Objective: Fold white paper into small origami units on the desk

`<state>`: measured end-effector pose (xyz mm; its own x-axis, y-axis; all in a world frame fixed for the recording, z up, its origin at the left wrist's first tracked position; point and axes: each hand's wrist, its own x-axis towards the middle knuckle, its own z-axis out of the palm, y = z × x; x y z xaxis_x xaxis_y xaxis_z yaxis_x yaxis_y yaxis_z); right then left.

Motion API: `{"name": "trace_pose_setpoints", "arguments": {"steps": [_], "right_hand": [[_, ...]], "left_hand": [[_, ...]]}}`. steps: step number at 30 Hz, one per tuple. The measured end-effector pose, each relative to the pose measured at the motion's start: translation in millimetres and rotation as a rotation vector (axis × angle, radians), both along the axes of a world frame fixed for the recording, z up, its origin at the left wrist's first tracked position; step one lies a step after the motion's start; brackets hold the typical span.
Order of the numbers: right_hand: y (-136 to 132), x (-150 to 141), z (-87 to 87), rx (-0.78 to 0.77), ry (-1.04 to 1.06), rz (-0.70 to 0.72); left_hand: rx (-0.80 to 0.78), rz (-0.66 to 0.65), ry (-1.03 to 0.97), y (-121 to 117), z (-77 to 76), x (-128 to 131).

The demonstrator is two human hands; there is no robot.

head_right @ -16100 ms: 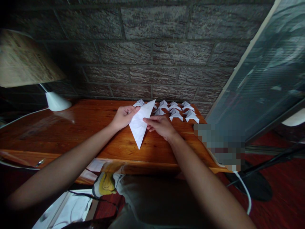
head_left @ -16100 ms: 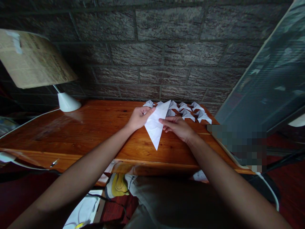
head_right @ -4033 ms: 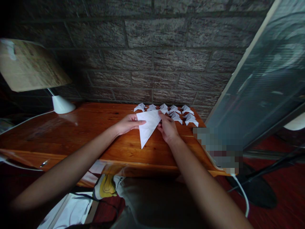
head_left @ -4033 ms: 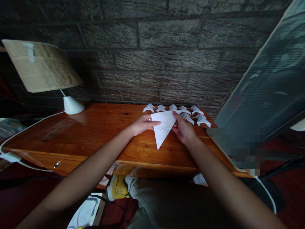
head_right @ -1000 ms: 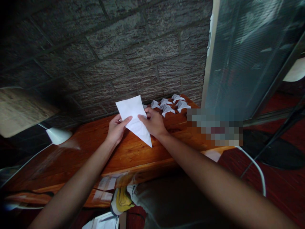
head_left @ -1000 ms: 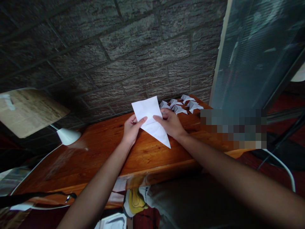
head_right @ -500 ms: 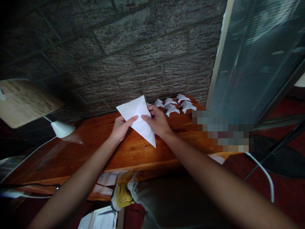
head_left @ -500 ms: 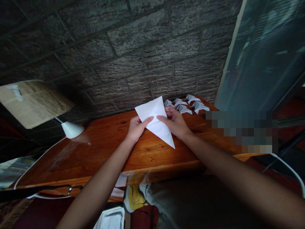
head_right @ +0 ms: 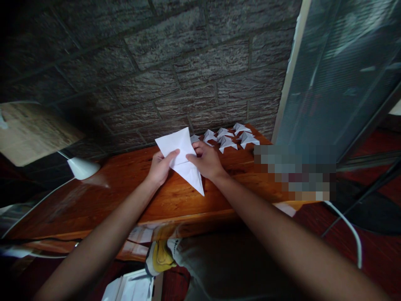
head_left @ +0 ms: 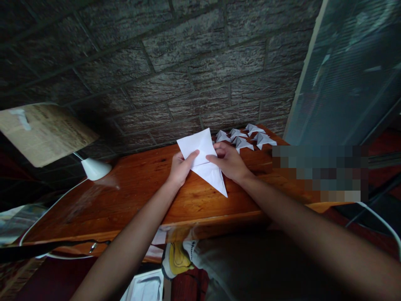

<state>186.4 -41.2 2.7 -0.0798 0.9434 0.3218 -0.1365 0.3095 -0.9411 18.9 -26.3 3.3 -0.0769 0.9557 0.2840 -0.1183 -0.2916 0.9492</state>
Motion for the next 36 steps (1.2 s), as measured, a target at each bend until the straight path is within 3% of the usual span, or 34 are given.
{"name": "trace_pose_setpoints", "arguments": {"steps": [9, 19, 25, 31, 36], "right_hand": [[1, -1, -3.1, 0.111, -0.151, -0.071], [1, 1, -4.1, 0.082, -0.147, -0.091], [2, 2, -3.9, 0.092, -0.157, -0.110], [-1, 3, -0.7, 0.199, -0.349, -0.190], [-6, 3, 4.9, 0.277, -0.540, -0.246]], "left_hand": [[0.014, -0.031, -0.047, 1, 0.6, -2], [-0.081, -0.104, -0.206, -1, 8.2, 1], [-0.113, -0.133, -0.174, -1, 7.1, 0], [-0.098, -0.105, -0.071, 0, 1.6, -4], [-0.131, -0.103, -0.109, -2, 4.5, -2]]}}
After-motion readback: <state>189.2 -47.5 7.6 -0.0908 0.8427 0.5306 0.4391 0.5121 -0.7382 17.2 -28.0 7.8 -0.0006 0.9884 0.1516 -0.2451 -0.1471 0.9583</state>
